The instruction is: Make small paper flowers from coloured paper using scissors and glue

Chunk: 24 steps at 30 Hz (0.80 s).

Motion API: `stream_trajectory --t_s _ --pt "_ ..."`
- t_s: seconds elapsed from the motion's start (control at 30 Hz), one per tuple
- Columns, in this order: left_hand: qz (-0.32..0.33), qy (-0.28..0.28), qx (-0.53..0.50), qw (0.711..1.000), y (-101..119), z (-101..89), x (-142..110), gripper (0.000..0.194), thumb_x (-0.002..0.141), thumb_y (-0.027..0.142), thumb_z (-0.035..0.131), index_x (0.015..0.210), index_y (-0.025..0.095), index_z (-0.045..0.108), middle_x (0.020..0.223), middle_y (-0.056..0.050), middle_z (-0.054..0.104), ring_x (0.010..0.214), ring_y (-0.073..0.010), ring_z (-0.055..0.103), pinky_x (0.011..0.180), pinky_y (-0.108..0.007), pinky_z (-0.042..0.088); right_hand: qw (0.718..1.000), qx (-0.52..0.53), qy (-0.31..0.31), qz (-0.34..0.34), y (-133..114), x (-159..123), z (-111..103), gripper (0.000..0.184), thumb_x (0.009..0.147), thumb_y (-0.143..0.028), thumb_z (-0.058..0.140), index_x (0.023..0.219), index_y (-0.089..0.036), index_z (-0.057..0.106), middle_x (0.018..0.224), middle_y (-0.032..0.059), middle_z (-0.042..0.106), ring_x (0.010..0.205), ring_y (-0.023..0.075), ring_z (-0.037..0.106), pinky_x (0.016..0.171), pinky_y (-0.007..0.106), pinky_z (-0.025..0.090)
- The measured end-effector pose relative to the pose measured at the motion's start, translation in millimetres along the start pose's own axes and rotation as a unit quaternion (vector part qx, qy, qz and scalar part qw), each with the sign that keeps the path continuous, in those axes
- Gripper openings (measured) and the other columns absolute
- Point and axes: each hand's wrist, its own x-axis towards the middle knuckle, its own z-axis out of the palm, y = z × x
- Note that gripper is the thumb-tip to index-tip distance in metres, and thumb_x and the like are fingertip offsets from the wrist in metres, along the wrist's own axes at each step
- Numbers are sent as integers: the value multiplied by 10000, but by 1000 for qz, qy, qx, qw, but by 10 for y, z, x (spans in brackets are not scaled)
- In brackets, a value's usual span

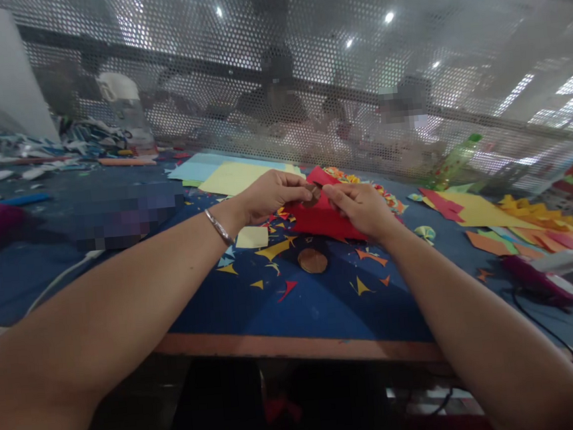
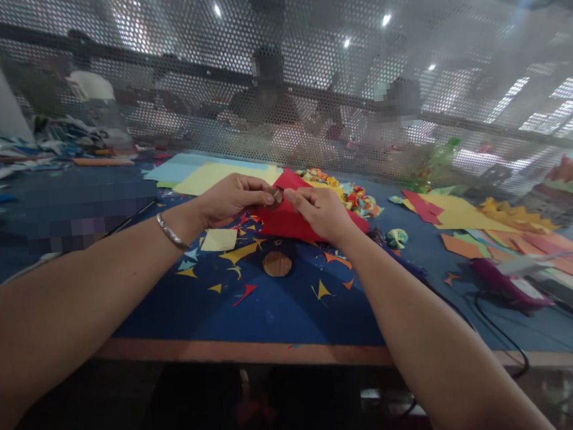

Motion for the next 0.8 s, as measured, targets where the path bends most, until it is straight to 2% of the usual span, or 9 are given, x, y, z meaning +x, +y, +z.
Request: stream_trajectory --t_s 0.17,0.27,0.37,0.47,0.53,0.6,0.67,0.73,0.8 --pt "0 -27 217 976 69 -46 -33 132 712 260 659 704 149 729 639 2 650 631 -114 555 646 -260 417 998 43 40 35 38 4 8 571 887 -675 446 584 -193 483 490 -41 382 475 96 356 500 252 283" --pt "21 35 319 947 57 -100 -14 201 759 299 607 674 143 700 588 -2 602 575 -112 509 576 -261 370 994 73 60 58 56 6 8 582 877 -700 439 610 -190 524 476 -38 400 459 95 372 483 244 291" --pt "43 123 355 926 -17 -157 38 209 775 320 613 827 138 702 723 -36 655 636 -127 544 595 -262 381 992 90 68 61 55 3 12 584 876 -709 432 629 -190 538 463 -44 390 439 89 353 467 239 282" --pt "0 135 344 929 -125 -172 83 436 766 410 662 1103 133 669 886 -83 690 687 -147 582 608 -265 400 992 86 71 55 51 -2 17 586 878 -707 433 631 -189 549 465 -45 388 442 88 358 470 240 275" --pt "-23 117 316 941 -196 -150 97 502 738 434 702 1146 145 655 917 -84 694 662 -140 580 586 -258 393 993 75 71 49 47 -6 18 587 878 -706 433 627 -189 551 477 -37 404 462 95 384 486 245 286" --pt "-23 80 278 957 -250 -111 101 329 737 406 709 942 148 700 786 -48 678 577 -115 536 535 -247 361 995 63 72 40 39 -12 16 590 880 -708 424 624 -191 548 488 -30 413 482 104 400 501 253 296" --pt "-20 51 238 970 -275 -73 103 212 770 359 683 718 155 661 603 -13 616 497 -97 489 496 -241 340 995 53 78 28 20 -24 14 589 882 -709 419 627 -193 548 505 -26 420 498 110 405 517 261 306" --pt "-14 69 197 978 -273 -54 111 214 798 312 660 651 166 609 517 0 575 465 -99 501 487 -241 363 994 45 96 20 -7 -40 12 576 884 -701 426 639 -196 551 519 -26 418 502 110 397 523 267 306" --pt "0 126 140 982 -255 -69 129 159 818 276 645 707 169 606 544 -4 592 494 -114 567 512 -245 424 992 42 116 20 -32 -58 10 550 889 -687 438 660 -200 556 516 -33 397 487 106 373 511 271 291"
